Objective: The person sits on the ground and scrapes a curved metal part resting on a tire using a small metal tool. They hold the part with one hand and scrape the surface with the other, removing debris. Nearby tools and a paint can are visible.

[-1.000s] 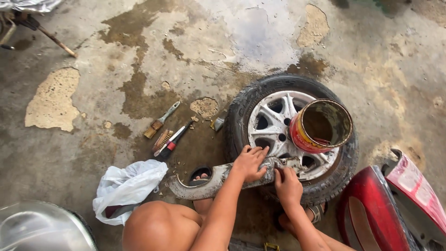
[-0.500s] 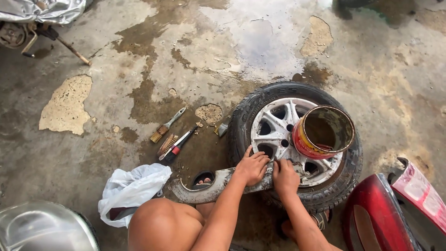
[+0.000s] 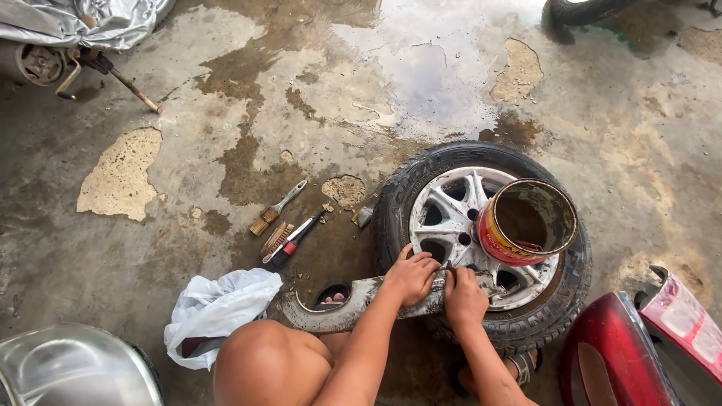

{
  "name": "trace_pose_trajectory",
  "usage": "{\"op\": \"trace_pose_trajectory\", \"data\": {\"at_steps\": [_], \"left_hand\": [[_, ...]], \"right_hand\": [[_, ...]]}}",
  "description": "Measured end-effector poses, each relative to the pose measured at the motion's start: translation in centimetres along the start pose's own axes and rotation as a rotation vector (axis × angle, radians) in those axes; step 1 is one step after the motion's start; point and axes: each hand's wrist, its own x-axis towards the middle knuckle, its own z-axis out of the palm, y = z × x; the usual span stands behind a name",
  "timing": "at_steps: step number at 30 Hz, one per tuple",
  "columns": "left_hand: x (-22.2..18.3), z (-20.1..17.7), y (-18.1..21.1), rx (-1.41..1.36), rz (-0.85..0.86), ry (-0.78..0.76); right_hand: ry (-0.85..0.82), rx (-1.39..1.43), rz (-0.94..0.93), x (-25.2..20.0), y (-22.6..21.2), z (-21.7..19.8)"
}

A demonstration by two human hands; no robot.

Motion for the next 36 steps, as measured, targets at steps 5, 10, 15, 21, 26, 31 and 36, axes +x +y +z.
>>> {"op": "trace_pose_trajectory", "data": {"at_steps": [5, 10, 15, 21, 26, 31, 36], "left_hand": [[-0.1, 0.3, -0.2, 0.022, -0.001, -0.01], [-0.1, -0.1, -0.2, 0.003, 0.005, -0.026], [0.1, -0.7, -0.1, 0.009, -0.005, -0.027], [0.1, -1.1, 0.0, 0.002, 0.001, -0.053], [0.1, -1.8, 0.6, -0.013, -0.011, -0.083], [0.6, -2.1, 0.6, 0.003, -0.013, -0.1], [0.3, -1.9, 0.5, -0.043, -0.003, -0.04]], "right_hand": [[0.023, 0.026, 0.013, -3.6, 2.0, -0.4], [0.052, 0.017, 0.011, -2.6, 1.1, -0.4], [-0.024, 0.04, 0.006, 0.5, 0.0, -0.6], [-0.032, 0.051, 0.012, -3.6, 1.7, -1.9], [-0.035, 0.051, 0.032, -3.2, 2.8, -0.4], [-0.057, 0.109, 0.035, 1.8, 1.2, -0.1], [-0.044, 0.095, 0.094, 0.4, 2.0, -1.3]]}}
